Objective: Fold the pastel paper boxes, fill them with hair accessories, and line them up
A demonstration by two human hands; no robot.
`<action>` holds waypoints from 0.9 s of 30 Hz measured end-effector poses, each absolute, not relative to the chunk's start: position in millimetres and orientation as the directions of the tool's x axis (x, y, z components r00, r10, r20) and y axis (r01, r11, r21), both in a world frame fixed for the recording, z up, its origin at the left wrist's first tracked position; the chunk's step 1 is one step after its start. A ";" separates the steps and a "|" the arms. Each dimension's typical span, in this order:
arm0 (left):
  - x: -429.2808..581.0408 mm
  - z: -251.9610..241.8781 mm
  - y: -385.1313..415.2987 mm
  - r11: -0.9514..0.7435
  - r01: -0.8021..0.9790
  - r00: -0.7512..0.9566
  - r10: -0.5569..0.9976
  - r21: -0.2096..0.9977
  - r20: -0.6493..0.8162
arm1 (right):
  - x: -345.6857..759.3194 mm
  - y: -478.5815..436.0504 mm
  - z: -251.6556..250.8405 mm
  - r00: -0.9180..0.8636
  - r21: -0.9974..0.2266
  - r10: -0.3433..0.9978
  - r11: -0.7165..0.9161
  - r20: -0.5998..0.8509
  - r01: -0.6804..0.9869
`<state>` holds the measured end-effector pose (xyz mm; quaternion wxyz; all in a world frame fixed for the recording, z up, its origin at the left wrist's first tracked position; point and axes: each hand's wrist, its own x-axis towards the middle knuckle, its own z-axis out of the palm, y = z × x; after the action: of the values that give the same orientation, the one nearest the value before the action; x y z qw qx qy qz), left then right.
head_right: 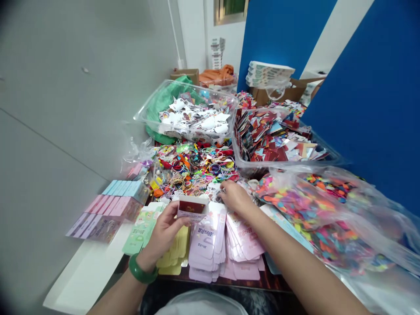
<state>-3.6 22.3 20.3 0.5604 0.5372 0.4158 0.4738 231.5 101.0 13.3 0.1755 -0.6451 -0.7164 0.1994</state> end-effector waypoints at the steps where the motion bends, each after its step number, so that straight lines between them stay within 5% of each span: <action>1: -4.1 20.4 21.9 -0.025 -0.074 0.201 0.979 0.997 0.040 | 228.4 102.3 6.8 -0.112 -0.486 0.994 0.091 -0.014 0.869; 11: -14.7 22.2 25.0 0.066 -0.106 0.133 0.990 0.992 -0.052 | 236.8 111.6 -11.9 -0.168 -0.457 0.984 0.125 -0.055 0.880; 27: -19.0 28.3 27.6 0.125 -0.143 0.096 0.989 0.982 -0.112 | 261.5 158.6 -5.2 -0.052 -0.770 0.998 0.018 -0.020 0.638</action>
<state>-19.0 27.6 28.3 0.5862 0.4520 0.4679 0.4829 261.5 158.6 -5.2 0.2864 -0.6261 -0.6534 0.3145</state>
